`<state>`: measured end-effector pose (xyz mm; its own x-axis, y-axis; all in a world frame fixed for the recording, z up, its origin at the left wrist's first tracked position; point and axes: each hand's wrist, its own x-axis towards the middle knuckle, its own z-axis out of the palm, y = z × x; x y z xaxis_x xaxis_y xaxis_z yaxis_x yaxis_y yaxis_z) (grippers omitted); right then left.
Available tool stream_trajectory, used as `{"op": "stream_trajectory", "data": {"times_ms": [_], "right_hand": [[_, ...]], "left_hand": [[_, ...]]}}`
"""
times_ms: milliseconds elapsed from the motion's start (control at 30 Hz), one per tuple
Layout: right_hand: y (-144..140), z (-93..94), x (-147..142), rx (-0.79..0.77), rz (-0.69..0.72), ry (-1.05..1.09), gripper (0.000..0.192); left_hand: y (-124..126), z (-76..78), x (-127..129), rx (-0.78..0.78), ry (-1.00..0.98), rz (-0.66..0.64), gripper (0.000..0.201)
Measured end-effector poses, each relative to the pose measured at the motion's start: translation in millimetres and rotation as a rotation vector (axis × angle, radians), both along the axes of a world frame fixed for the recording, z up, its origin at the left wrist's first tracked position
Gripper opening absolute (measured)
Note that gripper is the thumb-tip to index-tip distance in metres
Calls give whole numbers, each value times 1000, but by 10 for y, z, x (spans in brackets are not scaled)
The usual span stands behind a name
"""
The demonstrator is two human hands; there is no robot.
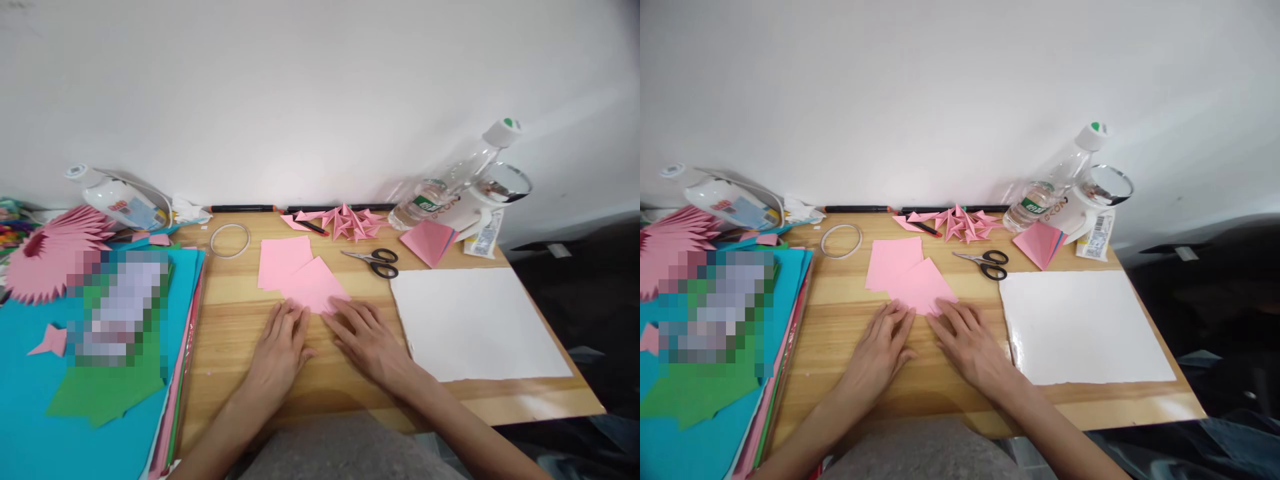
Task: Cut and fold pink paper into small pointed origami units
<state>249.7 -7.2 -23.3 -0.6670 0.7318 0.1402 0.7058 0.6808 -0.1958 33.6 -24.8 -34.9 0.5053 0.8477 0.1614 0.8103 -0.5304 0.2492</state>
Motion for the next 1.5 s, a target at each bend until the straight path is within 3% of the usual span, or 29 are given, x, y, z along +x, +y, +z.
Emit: {"op": "stream_trajectory", "data": {"times_ms": [200, 500, 767, 933, 1200, 1500], "right_hand": [[-22, -14, 10, 3, -19, 49, 36], [129, 142, -153, 7, -40, 16, 18], [381, 84, -357, -253, 51, 287, 14], [388, 97, -427, -240, 5, 126, 15], [407, 308, -530, -224, -46, -135, 14], [373, 155, -210, -166, -89, -203, 15]], "left_hand": [[0, -4, 10, 2, 7, 4, 52], [3, 27, 45, -15, 86, 19, 47], [23, -2, -13, 18, 55, -31, 47], [5, -62, -56, -8, -74, -9, 51], [13, -49, -55, 36, -63, 13, 44], [16, 14, -40, 158, 72, 1, 39]]}}
